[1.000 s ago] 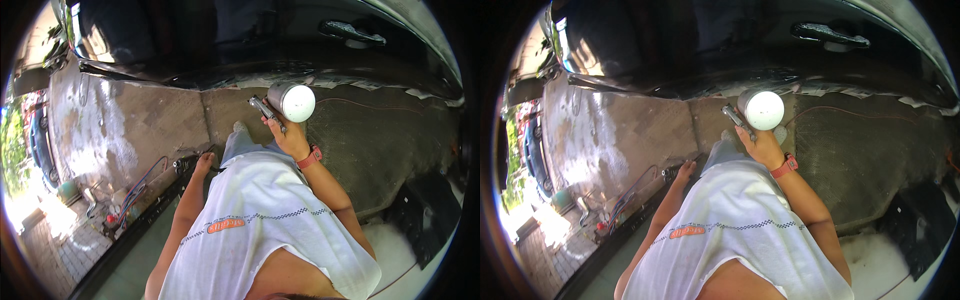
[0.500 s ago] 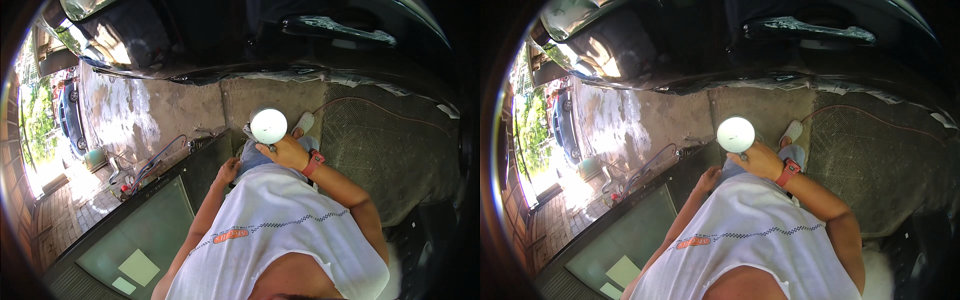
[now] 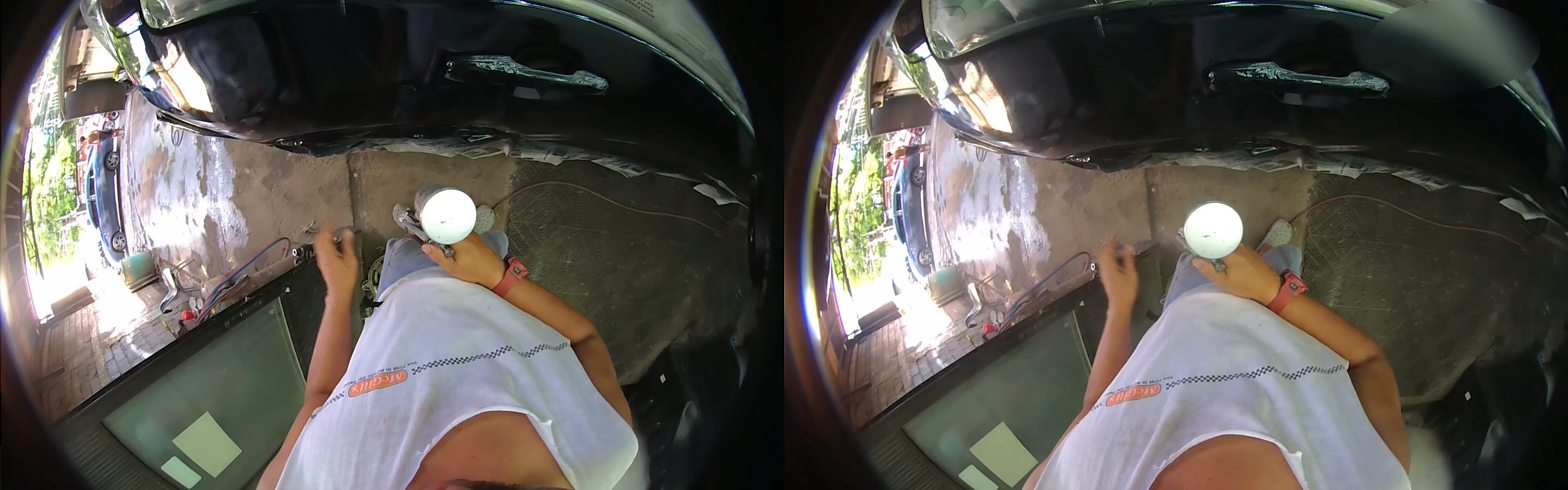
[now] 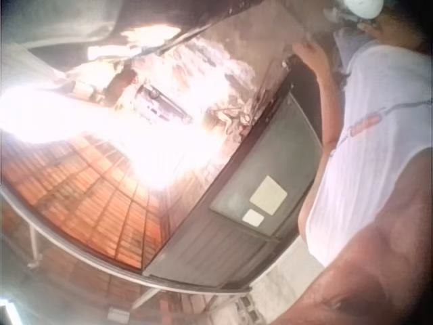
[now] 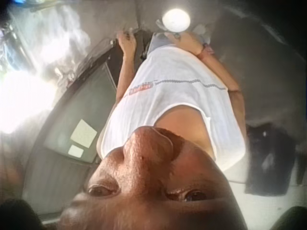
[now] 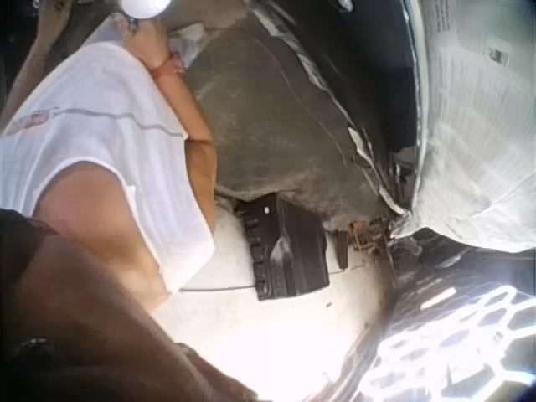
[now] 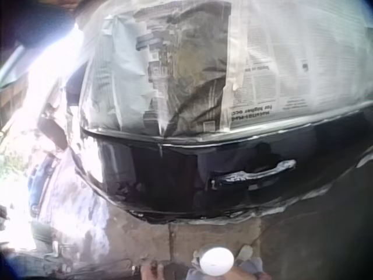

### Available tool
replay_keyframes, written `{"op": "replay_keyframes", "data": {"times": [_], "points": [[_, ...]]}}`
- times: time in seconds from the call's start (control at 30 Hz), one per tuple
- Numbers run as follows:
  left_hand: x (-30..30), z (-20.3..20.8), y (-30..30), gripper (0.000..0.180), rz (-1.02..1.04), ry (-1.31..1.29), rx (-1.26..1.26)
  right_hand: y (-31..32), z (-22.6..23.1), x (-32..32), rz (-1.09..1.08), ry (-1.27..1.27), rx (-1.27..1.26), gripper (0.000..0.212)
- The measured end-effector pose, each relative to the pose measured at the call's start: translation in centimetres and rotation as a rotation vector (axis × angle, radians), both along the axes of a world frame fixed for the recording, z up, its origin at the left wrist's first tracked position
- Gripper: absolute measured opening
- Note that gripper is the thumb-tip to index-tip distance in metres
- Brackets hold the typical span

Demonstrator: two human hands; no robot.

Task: The person uses a spray gun to apply black paint to the rear trunk of a car. The vehicle is partially masked with newspaper to protect adjacent areas. The person moves around the car to cover different sections of the trunk lid with even strokes.

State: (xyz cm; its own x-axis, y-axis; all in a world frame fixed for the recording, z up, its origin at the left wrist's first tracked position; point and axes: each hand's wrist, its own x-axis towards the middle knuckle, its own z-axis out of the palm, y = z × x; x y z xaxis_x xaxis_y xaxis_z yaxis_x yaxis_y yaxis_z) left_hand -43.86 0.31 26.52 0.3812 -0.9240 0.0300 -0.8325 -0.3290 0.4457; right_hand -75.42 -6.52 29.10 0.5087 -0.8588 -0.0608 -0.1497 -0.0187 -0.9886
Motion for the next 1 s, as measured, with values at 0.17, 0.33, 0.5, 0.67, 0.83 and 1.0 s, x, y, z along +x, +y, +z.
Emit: {"op": "replay_keyframes", "data": {"times": [0.17, 0.33, 0.5, 0.67, 0.83, 1.0], "points": [[-2.6, 19.5, -9.6, 0.057, 0.092, -0.095, -0.848, 1.3, -0.3, -0.1, -0.053, 0.067, -0.011, 0.043], [-6.8, 36.0, -6.6, 0.085, -0.464, -0.157, -1.902, 1.8, -0.3, 1.5, -0.08, 0.123, -0.059, 0.044], [-4.4, 38.3, -4.1, 0.061, -0.665, -0.365, -1.896, 2.6, 0.5, 3.6, -0.164, 0.156, -0.077, 0.046], [-3.0, 37.9, -4.2, 0.085, -0.707, -0.063, -1.982, 3.2, 1.5, 6.1, -0.149, 0.164, -0.093, 0.046], [-0.1, 38.3, -3.5, 0.079, -0.991, 0.177, -1.885, 3.4, 1.9, 8.2, -0.106, 0.199, -0.103, 0.045], [3.7, 38.8, -2.6, 0.076, -1.143, 0.014, -1.544, 3.8, 1.7, 8.6, -0.15, 0.211, -0.103, 0.045]]}}
